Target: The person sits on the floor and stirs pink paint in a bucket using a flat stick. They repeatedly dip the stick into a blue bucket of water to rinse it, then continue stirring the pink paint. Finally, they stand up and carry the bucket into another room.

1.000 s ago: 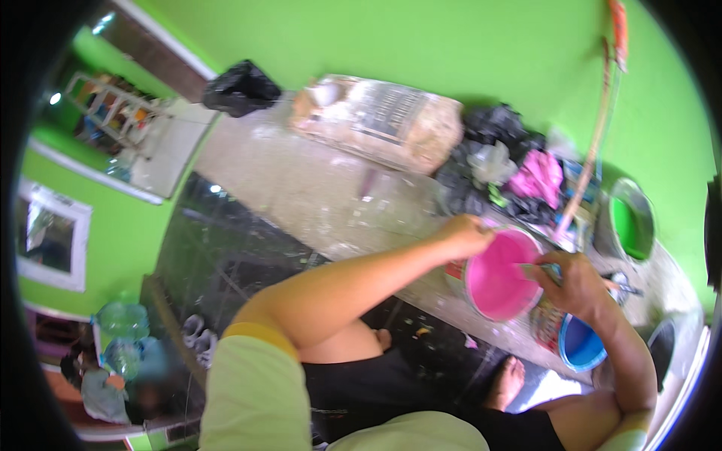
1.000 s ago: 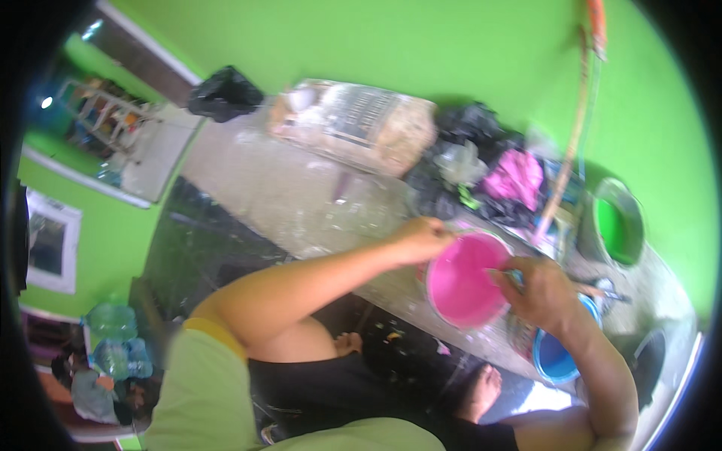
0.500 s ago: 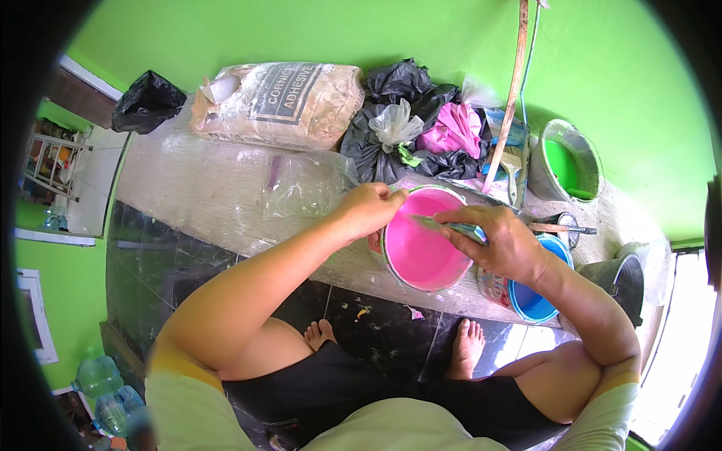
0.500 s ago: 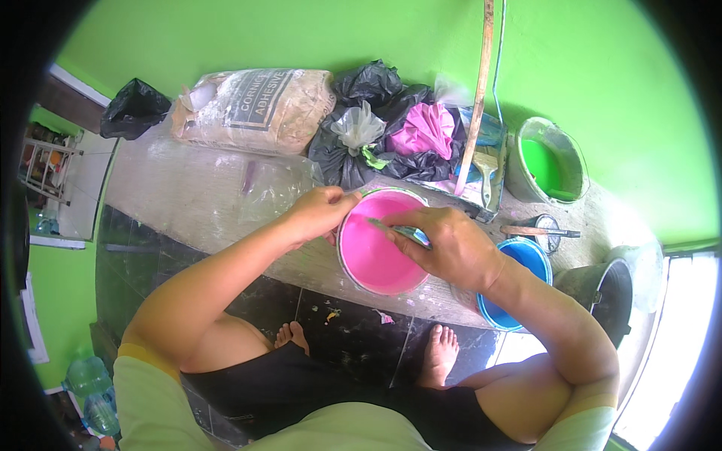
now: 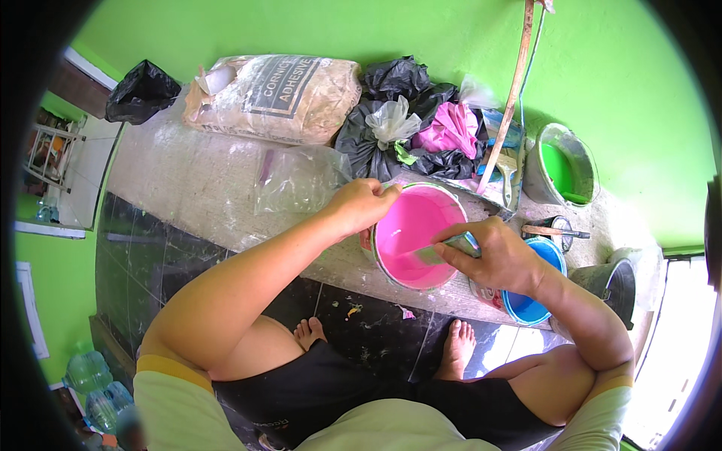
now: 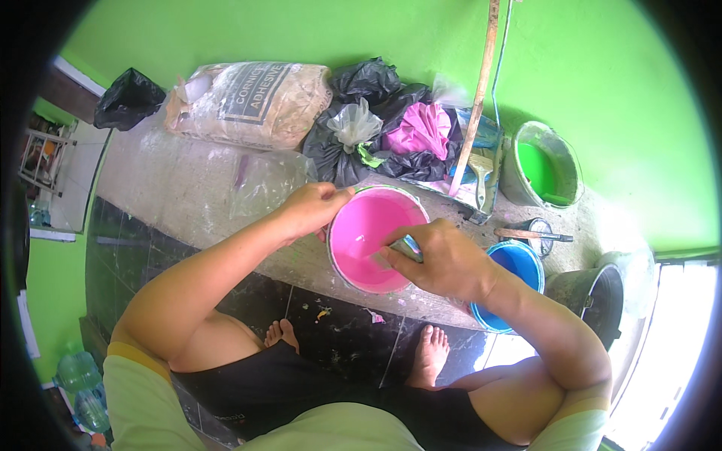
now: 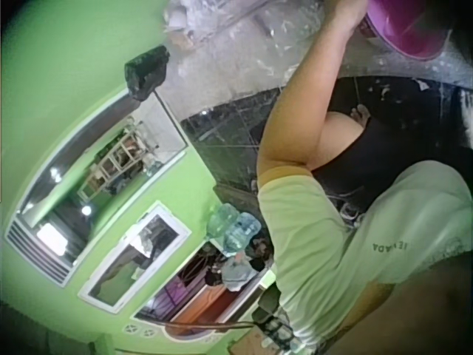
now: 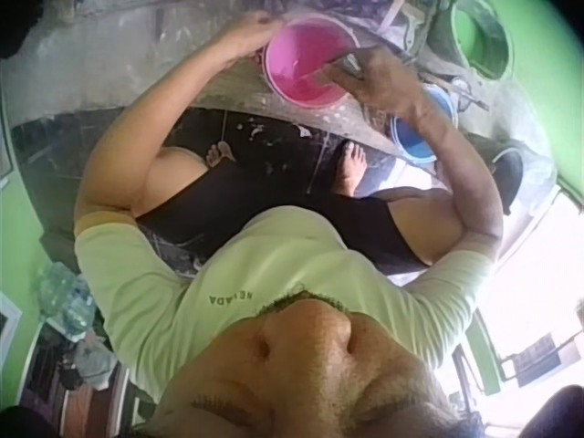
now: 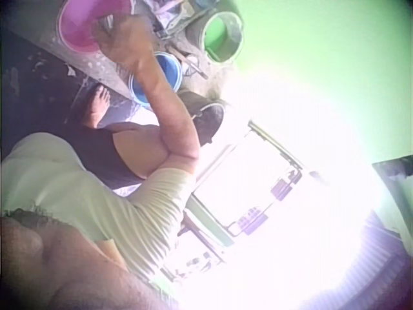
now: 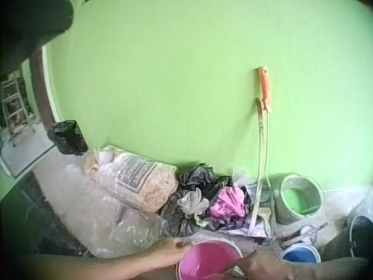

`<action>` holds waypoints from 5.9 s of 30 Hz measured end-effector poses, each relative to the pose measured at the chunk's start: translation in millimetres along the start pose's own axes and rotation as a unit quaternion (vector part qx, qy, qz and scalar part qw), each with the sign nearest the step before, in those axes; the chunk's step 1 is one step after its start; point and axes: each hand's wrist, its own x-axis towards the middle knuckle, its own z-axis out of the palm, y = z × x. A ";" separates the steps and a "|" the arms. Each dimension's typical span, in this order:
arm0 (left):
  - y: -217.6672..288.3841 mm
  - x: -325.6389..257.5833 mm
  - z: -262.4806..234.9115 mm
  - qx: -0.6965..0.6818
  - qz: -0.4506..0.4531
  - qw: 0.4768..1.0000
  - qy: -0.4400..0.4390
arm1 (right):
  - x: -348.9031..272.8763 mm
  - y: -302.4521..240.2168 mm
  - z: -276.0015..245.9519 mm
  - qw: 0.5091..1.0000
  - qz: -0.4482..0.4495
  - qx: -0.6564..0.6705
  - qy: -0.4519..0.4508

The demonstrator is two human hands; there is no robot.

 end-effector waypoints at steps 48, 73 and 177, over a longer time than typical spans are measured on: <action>-9.2 9.8 -20.8 0.070 -0.068 0.995 0.012 | 17.0 16.4 24.5 0.995 -0.099 -0.018 0.008; -26.7 20.2 -18.5 0.055 -0.042 0.997 0.040 | 17.9 17.9 27.6 0.995 -0.102 -0.019 0.008; -3.2 2.1 -25.2 0.149 0.021 0.985 0.088 | -66.8 146.0 -91.8 0.945 0.285 0.138 0.081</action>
